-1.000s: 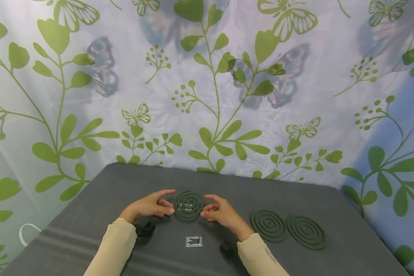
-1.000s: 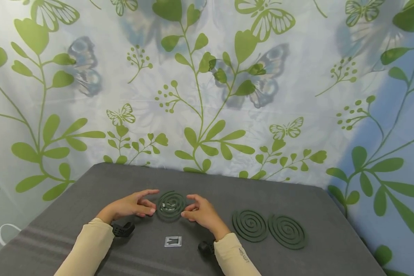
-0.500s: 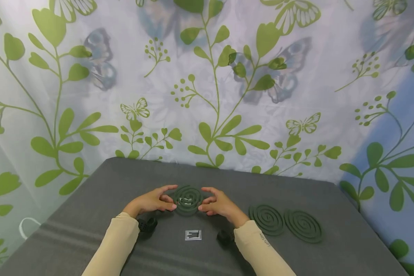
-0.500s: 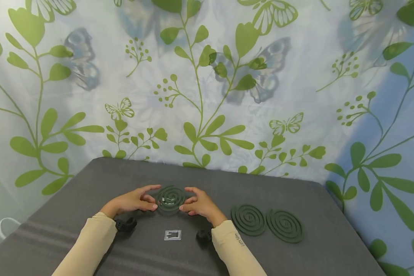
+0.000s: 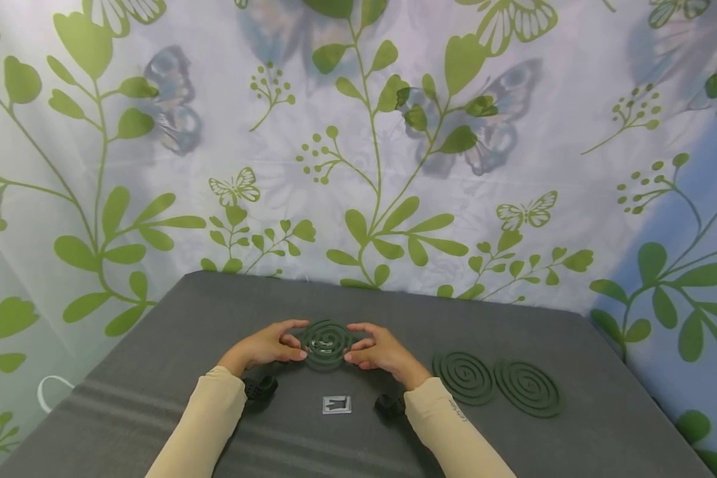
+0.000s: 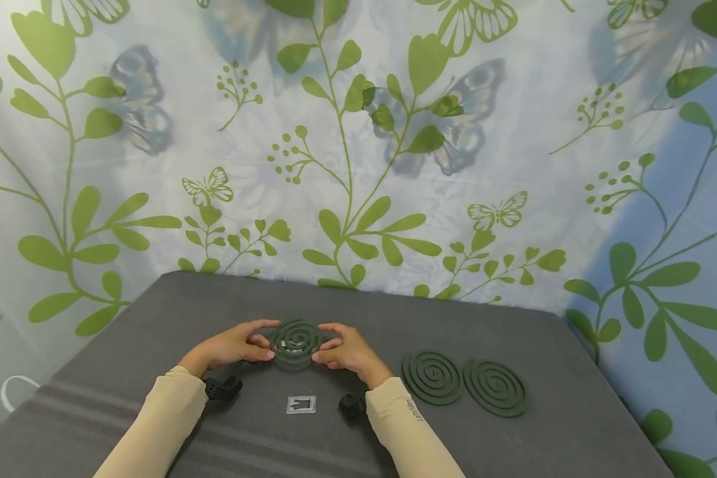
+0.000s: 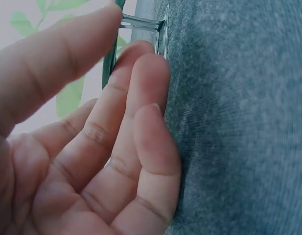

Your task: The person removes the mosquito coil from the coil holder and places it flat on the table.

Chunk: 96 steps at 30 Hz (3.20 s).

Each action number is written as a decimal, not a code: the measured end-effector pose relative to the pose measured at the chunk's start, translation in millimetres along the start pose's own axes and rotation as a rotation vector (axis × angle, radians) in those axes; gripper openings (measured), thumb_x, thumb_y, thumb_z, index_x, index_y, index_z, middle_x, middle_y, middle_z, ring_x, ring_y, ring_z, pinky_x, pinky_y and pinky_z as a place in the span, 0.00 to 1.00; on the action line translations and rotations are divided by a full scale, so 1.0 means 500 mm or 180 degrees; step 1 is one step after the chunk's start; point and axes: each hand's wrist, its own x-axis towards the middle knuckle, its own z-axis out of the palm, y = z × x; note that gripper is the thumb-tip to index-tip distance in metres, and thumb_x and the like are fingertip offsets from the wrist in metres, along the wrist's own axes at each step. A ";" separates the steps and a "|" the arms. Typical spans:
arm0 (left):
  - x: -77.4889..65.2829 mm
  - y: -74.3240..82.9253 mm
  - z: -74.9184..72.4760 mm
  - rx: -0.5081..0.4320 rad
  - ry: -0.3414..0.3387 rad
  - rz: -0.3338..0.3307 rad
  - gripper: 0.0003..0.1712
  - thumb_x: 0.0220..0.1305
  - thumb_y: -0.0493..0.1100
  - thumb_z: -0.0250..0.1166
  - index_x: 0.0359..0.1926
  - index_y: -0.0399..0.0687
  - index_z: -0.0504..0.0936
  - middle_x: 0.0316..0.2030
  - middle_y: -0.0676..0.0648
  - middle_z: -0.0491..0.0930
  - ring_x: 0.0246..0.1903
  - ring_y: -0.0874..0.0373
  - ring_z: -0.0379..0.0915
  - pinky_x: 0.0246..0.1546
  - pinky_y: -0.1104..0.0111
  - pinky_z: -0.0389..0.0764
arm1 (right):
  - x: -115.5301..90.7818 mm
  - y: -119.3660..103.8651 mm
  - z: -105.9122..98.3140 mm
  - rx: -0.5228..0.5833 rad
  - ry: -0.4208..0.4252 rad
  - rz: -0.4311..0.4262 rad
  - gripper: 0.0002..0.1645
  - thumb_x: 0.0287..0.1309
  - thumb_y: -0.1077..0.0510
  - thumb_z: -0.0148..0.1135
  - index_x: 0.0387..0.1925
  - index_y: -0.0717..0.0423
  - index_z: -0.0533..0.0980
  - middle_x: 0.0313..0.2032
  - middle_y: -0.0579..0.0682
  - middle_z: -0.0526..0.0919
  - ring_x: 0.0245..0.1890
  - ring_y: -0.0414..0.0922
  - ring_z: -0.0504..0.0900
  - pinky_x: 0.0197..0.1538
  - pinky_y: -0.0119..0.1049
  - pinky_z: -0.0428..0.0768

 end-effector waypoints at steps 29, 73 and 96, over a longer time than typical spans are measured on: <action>0.007 0.013 -0.012 -0.0043 0.0101 0.0137 0.45 0.72 0.34 0.73 0.82 0.30 0.59 0.37 0.50 0.84 0.36 0.57 0.81 0.41 0.60 0.82 | 0.009 -0.013 -0.005 0.0075 0.0041 -0.0256 0.41 0.65 0.69 0.74 0.77 0.65 0.69 0.38 0.49 0.91 0.30 0.39 0.83 0.31 0.34 0.82; -0.031 0.130 0.021 0.0042 -0.0189 0.0613 0.46 0.73 0.37 0.73 0.83 0.33 0.59 0.39 0.49 0.85 0.38 0.47 0.80 0.43 0.53 0.80 | -0.091 -0.055 -0.095 0.0117 -0.0455 -0.0772 0.54 0.63 0.69 0.77 0.83 0.67 0.58 0.34 0.47 0.86 0.29 0.44 0.80 0.38 0.41 0.80; -0.021 0.166 0.103 -0.0003 -0.0246 0.0861 0.45 0.72 0.36 0.72 0.82 0.35 0.59 0.38 0.51 0.86 0.36 0.52 0.84 0.33 0.63 0.78 | -0.169 -0.031 -0.152 -0.0136 -0.0288 -0.0950 0.54 0.64 0.66 0.77 0.82 0.68 0.57 0.34 0.50 0.85 0.32 0.44 0.83 0.38 0.42 0.82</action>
